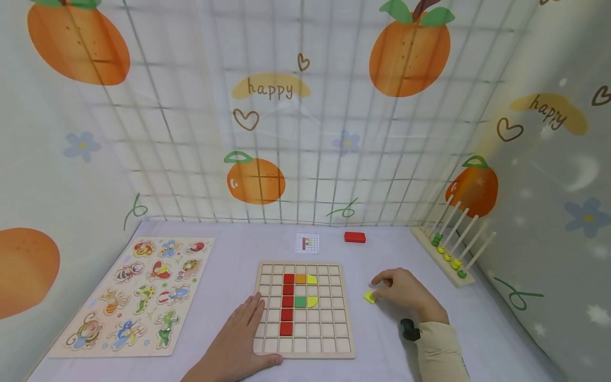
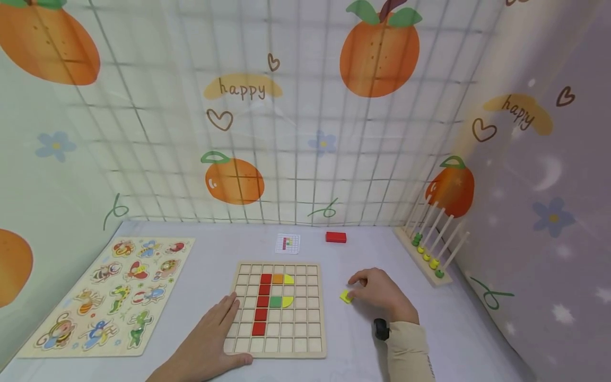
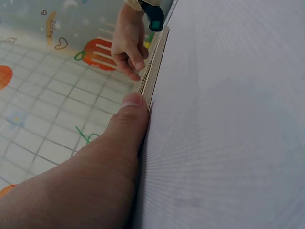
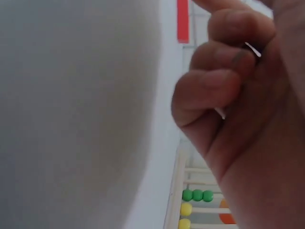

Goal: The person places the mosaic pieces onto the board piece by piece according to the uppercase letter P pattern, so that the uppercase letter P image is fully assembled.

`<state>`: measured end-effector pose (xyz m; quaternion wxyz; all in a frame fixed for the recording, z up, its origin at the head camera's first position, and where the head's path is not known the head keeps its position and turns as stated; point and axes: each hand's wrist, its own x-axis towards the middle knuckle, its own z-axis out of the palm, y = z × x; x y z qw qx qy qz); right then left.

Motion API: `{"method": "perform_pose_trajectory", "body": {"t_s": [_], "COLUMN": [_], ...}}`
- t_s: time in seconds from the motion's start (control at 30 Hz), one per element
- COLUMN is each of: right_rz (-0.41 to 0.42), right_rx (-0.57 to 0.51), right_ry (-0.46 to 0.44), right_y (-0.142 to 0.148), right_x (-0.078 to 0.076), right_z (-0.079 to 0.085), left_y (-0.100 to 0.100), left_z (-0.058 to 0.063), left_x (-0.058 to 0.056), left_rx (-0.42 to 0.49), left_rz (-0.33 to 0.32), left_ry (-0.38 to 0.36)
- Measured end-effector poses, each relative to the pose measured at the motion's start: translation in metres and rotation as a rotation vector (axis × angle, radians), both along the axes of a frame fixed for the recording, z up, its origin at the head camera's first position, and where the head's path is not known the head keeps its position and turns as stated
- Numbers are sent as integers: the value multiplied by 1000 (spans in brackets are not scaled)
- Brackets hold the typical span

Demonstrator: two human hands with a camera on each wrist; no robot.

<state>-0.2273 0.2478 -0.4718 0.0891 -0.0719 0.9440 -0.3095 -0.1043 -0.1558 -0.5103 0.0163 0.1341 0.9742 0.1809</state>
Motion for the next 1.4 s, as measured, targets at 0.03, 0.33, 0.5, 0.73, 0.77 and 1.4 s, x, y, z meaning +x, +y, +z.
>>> {"method": "perform_pose_trajectory", "body": {"t_s": [0.03,0.33,0.5,0.73,0.77,1.4], "right_rz": [-1,71,62,59,52,52], "right_rx": [8,8,34,45,43,-90], "right_ry": [-8,1,25,53,51,88], "right_y": [1,0,-3,-8,-8,-18], "right_x": [0,2,2,2,2,1], "right_z": [-1,-7,-6,-4,-4,16], "left_y": [0,0,0,-1,-1,1], "left_z": [0,-2,-2,-2,-2,1], "left_x": [0,-1,-1,-1,0,0], "left_rx": [0,-7,-7,-13,-12,-2], "left_rz": [0,2,1,0,1,7], "left_ry": [1,-4,-4,16,15,0]}}
